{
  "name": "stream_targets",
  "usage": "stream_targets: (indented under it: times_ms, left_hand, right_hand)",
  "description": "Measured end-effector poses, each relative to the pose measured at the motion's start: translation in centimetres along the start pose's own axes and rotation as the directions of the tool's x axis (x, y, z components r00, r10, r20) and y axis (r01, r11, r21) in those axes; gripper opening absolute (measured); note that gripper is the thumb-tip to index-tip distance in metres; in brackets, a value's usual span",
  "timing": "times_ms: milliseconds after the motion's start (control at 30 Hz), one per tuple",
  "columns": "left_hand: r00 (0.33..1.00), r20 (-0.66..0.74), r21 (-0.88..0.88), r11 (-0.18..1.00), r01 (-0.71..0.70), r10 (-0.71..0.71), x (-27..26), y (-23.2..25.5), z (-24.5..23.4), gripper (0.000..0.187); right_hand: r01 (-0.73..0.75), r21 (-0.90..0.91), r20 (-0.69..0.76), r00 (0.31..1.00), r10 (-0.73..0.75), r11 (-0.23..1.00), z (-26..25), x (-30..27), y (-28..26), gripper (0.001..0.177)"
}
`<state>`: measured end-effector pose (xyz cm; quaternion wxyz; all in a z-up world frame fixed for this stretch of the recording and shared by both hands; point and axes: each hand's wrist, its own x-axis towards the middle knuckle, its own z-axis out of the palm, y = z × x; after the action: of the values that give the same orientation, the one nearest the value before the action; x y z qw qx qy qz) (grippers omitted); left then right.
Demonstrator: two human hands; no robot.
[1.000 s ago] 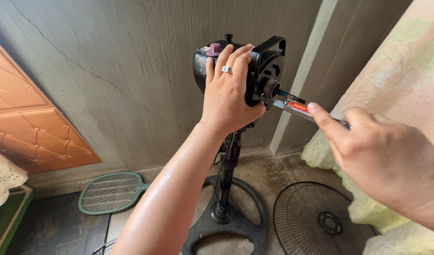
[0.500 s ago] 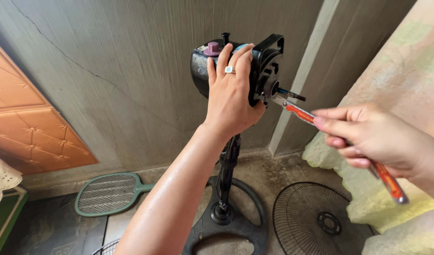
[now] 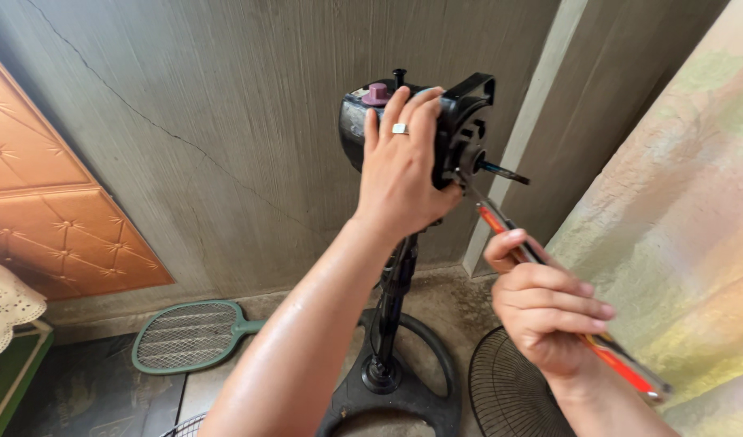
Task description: The person uses a multi-tool to tighten or adjust a screw on the rear hub of a standing fan motor. The fan blades and front cage are removed and placed on the floor nearby. The person holds the motor housing with one hand while turning the tool with the other.
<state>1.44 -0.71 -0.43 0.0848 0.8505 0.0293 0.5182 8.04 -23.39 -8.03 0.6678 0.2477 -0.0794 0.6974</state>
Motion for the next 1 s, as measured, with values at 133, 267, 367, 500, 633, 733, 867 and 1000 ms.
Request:
stream_targets:
  times_ms: [133,267,367,500,633,733,867,1000]
  left_hand:
    - [0.998,0.057,0.022,1.000,-0.007,0.006,0.4,-0.6,-0.7,0.096]
    - [0.998,0.056,0.027,1.000,0.009,-0.011,0.5,-0.2,-0.5,0.094]
    - [0.998,0.055,0.026,0.999,0.021,-0.023,0.5,0.0,-0.5,0.093]
    - [0.998,0.054,0.017,0.999,0.030,-0.031,0.4,0.1,-0.6,0.092]
    - [0.998,0.056,0.005,0.999,0.038,-0.038,0.5,0.2,-0.6,0.092]
    - [0.999,0.025,-0.003,0.999,0.032,-0.032,0.4,0.2,-0.5,0.091]
    - [0.999,0.033,-0.012,0.999,0.035,-0.035,0.4,0.2,-0.5,0.092]
    - [0.999,0.029,-0.017,0.999,0.030,-0.029,0.5,0.2,-0.5,0.094]
  right_hand:
    - [-0.106,-0.485,-0.279,0.960,-0.038,0.868,3.5,0.8,-0.5,0.038]
    - [-0.707,-0.703,-0.314,0.406,-0.858,-0.077,6.4,0.3,0.9,0.041]
    - [-0.759,0.190,0.152,0.650,-0.745,-0.623,7.5,-0.2,2.3,0.044]
    - [-0.502,0.678,0.313,0.858,-0.407,-0.537,8.7,-0.2,3.1,0.045]
    - [-0.371,0.761,0.299,0.929,-0.219,-0.533,9.2,0.3,3.4,0.049]
    - [-0.333,0.781,0.270,0.943,-0.195,-0.528,9.3,0.6,3.5,0.049]
    - [-0.340,0.765,0.263,0.940,-0.216,-0.546,9.3,1.2,3.8,0.050]
    - [-0.352,0.773,0.252,0.934,-0.254,-0.527,9.3,1.1,4.1,0.050]
